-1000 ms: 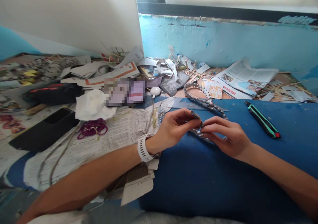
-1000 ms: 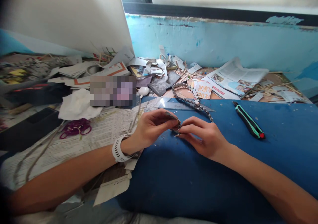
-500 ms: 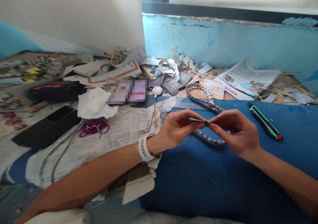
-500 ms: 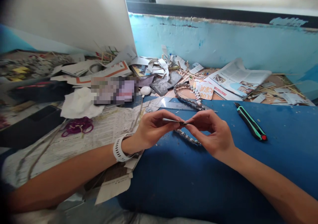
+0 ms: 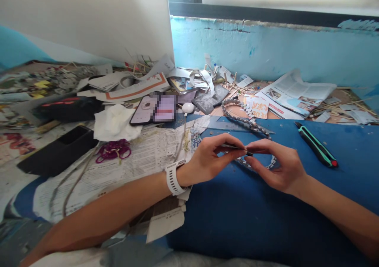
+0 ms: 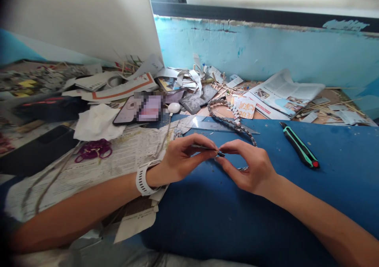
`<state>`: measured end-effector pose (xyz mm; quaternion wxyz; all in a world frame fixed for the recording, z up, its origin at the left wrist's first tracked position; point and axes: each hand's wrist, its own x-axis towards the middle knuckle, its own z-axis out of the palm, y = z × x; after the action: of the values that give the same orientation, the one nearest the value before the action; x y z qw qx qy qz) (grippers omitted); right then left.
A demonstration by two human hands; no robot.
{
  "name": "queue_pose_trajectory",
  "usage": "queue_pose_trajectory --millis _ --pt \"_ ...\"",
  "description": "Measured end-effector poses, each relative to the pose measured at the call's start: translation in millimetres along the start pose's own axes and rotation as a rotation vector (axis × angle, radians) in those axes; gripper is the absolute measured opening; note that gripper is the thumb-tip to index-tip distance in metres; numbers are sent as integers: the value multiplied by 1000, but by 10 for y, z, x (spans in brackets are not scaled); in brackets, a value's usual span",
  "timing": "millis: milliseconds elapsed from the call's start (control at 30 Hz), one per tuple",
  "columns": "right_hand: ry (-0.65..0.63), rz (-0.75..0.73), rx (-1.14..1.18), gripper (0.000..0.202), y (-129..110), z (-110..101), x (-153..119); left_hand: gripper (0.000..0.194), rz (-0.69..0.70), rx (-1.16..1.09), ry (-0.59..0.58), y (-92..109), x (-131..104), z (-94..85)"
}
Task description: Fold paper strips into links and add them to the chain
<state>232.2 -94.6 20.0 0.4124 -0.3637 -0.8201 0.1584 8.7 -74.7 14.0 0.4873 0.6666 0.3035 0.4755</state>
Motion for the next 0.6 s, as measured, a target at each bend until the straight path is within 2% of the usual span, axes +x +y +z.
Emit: queue_pose_trajectory --millis 133,467,600 --pt "-8 -72 25 20 14 -19 41 18 -4 -5 20 7 -2 3" --pt "29 51 25 7 -13 -26 38 15 57 22 28 4 2 4" --pt "37 98 51 5 13 -30 53 14 4 60 -26 -28 3 -25"
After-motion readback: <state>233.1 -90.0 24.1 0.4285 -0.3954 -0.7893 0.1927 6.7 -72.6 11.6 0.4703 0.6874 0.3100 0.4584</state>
